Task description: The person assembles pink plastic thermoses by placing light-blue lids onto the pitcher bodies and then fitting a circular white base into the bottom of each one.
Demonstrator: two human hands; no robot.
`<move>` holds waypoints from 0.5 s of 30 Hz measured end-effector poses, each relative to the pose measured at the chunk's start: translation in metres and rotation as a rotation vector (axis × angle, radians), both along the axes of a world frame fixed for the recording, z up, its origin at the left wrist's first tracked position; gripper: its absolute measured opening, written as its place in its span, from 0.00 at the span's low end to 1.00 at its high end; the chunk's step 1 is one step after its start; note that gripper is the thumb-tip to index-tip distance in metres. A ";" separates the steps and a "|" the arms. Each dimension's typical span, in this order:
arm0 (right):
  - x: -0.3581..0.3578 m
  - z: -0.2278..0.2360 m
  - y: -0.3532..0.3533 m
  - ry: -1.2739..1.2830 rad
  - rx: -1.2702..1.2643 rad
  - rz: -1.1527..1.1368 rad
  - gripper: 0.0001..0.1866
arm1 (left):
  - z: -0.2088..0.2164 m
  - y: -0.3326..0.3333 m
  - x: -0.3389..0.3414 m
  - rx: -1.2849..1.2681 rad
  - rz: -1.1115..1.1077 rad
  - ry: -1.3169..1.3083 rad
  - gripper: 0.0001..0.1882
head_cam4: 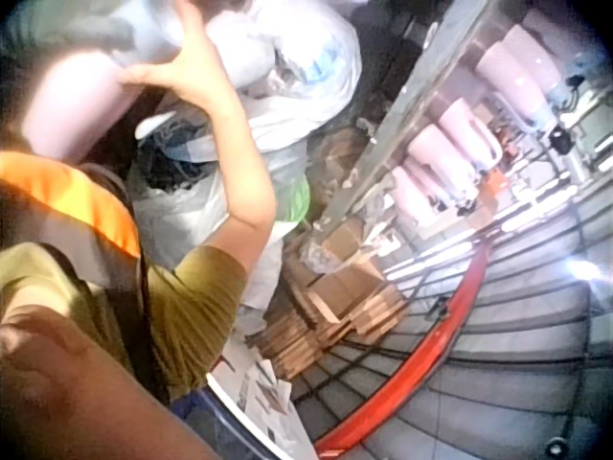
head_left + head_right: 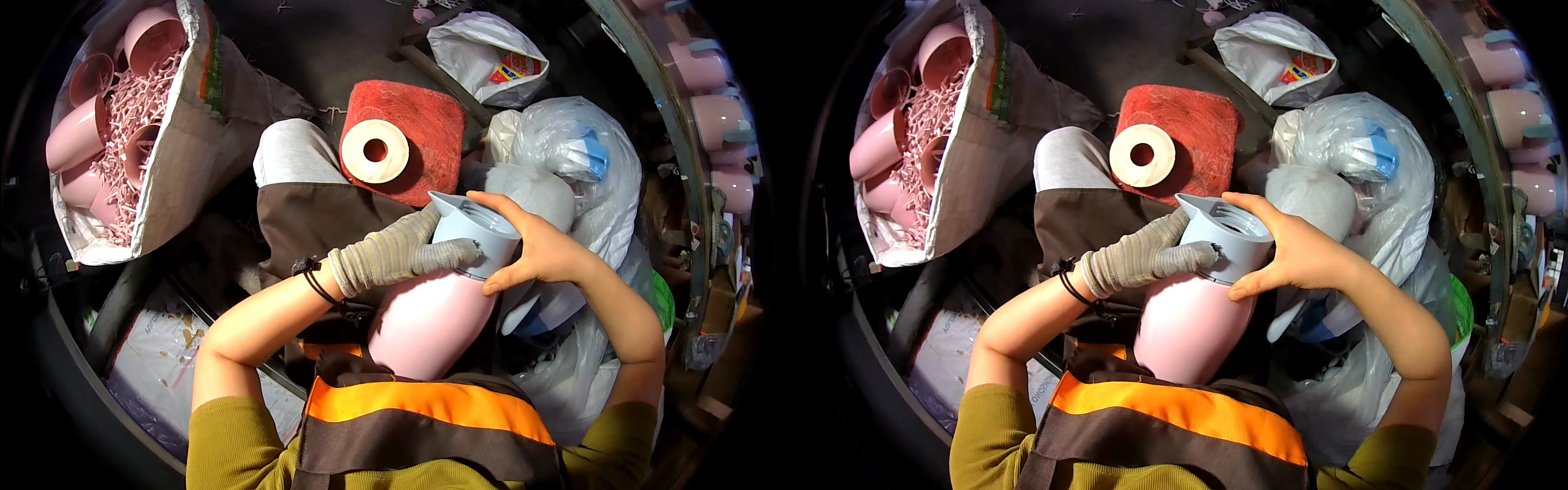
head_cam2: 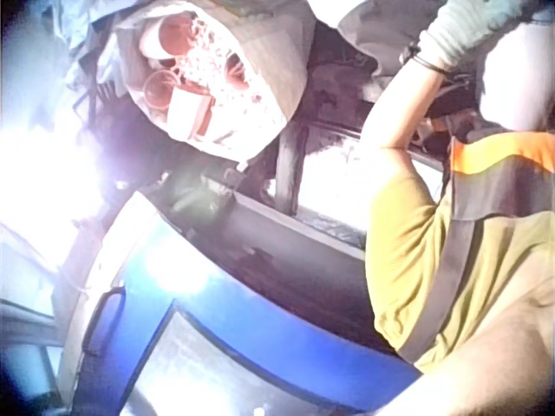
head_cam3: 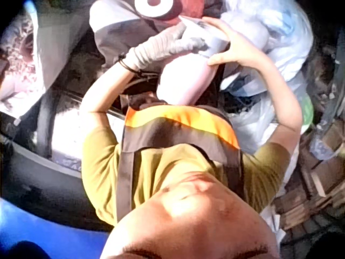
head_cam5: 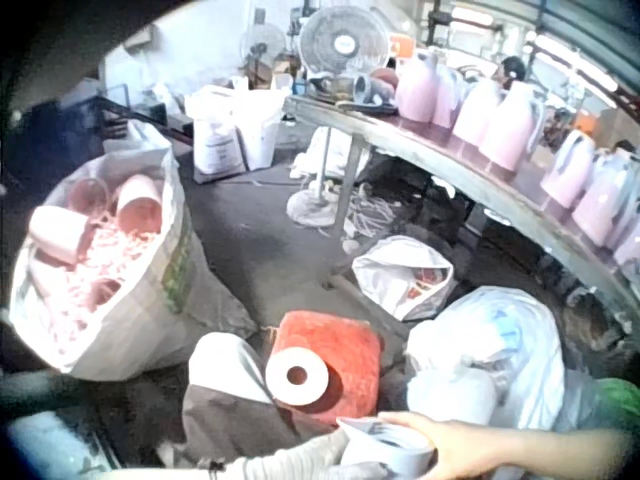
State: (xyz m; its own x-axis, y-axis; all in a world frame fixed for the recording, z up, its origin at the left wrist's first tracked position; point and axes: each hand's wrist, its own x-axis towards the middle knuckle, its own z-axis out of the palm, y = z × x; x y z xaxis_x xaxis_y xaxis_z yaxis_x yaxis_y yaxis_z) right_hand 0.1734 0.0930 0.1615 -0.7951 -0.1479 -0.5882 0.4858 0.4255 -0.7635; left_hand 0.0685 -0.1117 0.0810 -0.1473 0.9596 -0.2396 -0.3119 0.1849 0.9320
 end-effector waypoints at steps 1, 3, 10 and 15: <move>0.000 0.001 0.001 0.011 0.008 0.008 0.59 | 0.000 -0.003 -0.005 0.101 0.009 0.169 0.31; 0.001 0.004 0.000 0.060 0.010 -0.014 0.58 | -0.015 -0.002 -0.021 0.275 0.024 0.434 0.22; 0.007 0.021 0.018 0.146 0.091 -0.078 0.58 | -0.028 0.009 -0.074 -0.298 0.301 1.368 0.36; 0.019 0.022 0.025 0.177 0.120 -0.140 0.58 | -0.051 0.018 -0.073 -0.482 0.185 1.461 0.45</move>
